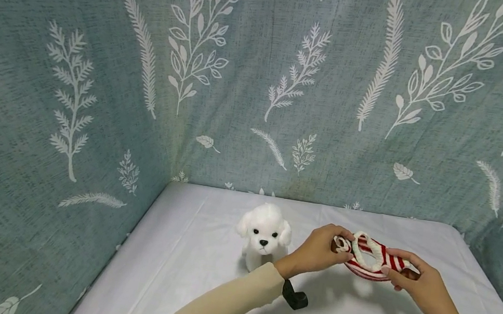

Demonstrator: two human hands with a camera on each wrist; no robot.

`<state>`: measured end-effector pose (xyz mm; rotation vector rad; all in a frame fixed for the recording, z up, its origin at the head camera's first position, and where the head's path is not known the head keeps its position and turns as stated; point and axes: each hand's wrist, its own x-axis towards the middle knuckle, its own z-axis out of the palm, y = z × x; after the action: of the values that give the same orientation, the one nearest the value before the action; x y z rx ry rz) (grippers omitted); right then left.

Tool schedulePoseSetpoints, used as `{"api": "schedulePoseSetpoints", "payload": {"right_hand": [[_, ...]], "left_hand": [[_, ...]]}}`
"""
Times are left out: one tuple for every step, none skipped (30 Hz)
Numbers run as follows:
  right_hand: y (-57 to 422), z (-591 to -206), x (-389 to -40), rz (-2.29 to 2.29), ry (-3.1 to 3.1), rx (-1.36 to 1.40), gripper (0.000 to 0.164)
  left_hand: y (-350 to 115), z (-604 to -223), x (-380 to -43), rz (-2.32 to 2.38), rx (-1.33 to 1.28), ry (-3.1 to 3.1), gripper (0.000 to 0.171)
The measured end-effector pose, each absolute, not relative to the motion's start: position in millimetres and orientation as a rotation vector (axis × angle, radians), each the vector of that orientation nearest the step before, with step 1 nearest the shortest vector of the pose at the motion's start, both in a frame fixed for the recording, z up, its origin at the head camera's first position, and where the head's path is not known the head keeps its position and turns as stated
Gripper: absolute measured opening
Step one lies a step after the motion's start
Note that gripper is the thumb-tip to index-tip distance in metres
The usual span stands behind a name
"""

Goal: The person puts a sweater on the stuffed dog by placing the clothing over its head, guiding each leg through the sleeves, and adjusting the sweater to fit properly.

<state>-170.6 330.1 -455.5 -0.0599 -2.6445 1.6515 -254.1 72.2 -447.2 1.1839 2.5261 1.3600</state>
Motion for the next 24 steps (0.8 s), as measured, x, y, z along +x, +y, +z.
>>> {"api": "schedulePoseSetpoints", "payload": {"right_hand": [[329.1,-452.9,-170.5,1.646,-2.64,-0.051,0.061],[328.2,-450.4,-170.4,1.645,-2.635,-0.046,0.06],[327.3,-448.1,-170.3,1.641,-2.631,-0.036,0.06],[326.3,-445.6,-170.1,1.643,-2.627,-0.03,0.059],[325.4,-443.0,-169.7,1.64,-2.624,-0.022,0.058],[324.3,-440.1,-169.4,1.637,-2.62,-0.016,0.058],[323.2,-437.2,-169.0,1.637,-2.615,-0.009,0.057],[322.2,-434.0,-168.7,1.633,-2.613,-0.003,0.056],[320.9,-430.7,-168.5,1.628,-2.611,0.007,0.057],[319.5,-427.6,-168.3,1.626,-2.61,0.01,0.057],[317.9,-424.4,-168.3,1.618,-2.613,0.013,0.057],[316.5,-421.4,-168.2,1.61,-2.614,0.012,0.058],[315.0,-418.3,-168.1,1.606,-2.617,0.014,0.058],[313.7,-415.7,-168.1,1.594,-2.621,0.014,0.059],[312.2,-413.4,-168.0,1.587,-2.625,0.014,0.06],[310.9,-411.3,-167.8,1.58,-2.627,0.016,0.061],[309.9,-409.1,-167.6,1.578,-2.628,0.02,0.061],[308.7,-407.3,-167.3,1.577,-2.626,0.025,0.061],[307.4,-405.8,-167.1,1.578,-2.625,0.032,0.061],[306.2,-404.5,-167.3,1.578,-2.624,0.038,0.061],[304.8,-403.1,-167.6,1.581,-2.622,0.047,0.061],[303.3,-401.8,-168.0,1.58,-2.619,0.055,0.06],[301.9,-400.6,-168.6,1.58,-2.619,0.058,0.06],[300.2,-399.5,-169.1,1.577,-2.618,0.061,0.06]], "left_hand": [[71.4,-443.9,-253.8,1.357,1.193,2.53,0.033],[70.6,-441.0,-253.6,1.355,1.2,2.535,0.033],[69.7,-437.9,-253.2,1.354,1.204,2.54,0.033],[68.7,-434.4,-252.4,1.354,1.209,2.543,0.033],[67.6,-431.0,-251.6,1.357,1.213,2.545,0.034],[66.5,-427.4,-250.9,1.36,1.222,2.548,0.034],[65.2,-423.4,-250.0,1.359,1.235,2.555,0.034],[63.7,-419.5,-249.3,1.359,1.25,2.56,0.034],[61.9,-415.0,-248.6,1.358,1.264,2.564,0.034],[60.3,-410.9,-248.1,1.356,1.278,2.57,0.034],[58.5,-406.9,-247.7,1.354,1.287,2.572,0.034],[56.6,-403.0,-247.6,1.346,1.297,2.575,0.034],[54.5,-399.6,-247.6,1.341,1.302,2.576,0.035],[52.5,-396.6,-247.7,1.342,1.303,2.571,0.035],[50.6,-394.1,-248.0,1.343,1.303,2.568,0.035],[48.4,-391.9,-248.0,1.348,1.299,2.559,0.035],[46.0,-390.2,-248.0,1.355,1.29,2.552,0.035],[43.3,-388.7,-247.9,1.366,1.28,2.541,0.035],[40.7,-387.3,-247.6,1.382,1.269,2.53,0.035],[37.9,-385.7,-247.2,1.4,1.256,2.516,0.035],[35.1,-383.8,-246.7,1.415,1.243,2.505,0.035],[32.4,-381.8,-246.1,1.429,1.228,2.494,0.036],[30.1,-379.8,-245.8,1.445,1.219,2.483,0.036],[27.7,-377.9,-245.4,1.46,1.212,2.469,0.036]]}}
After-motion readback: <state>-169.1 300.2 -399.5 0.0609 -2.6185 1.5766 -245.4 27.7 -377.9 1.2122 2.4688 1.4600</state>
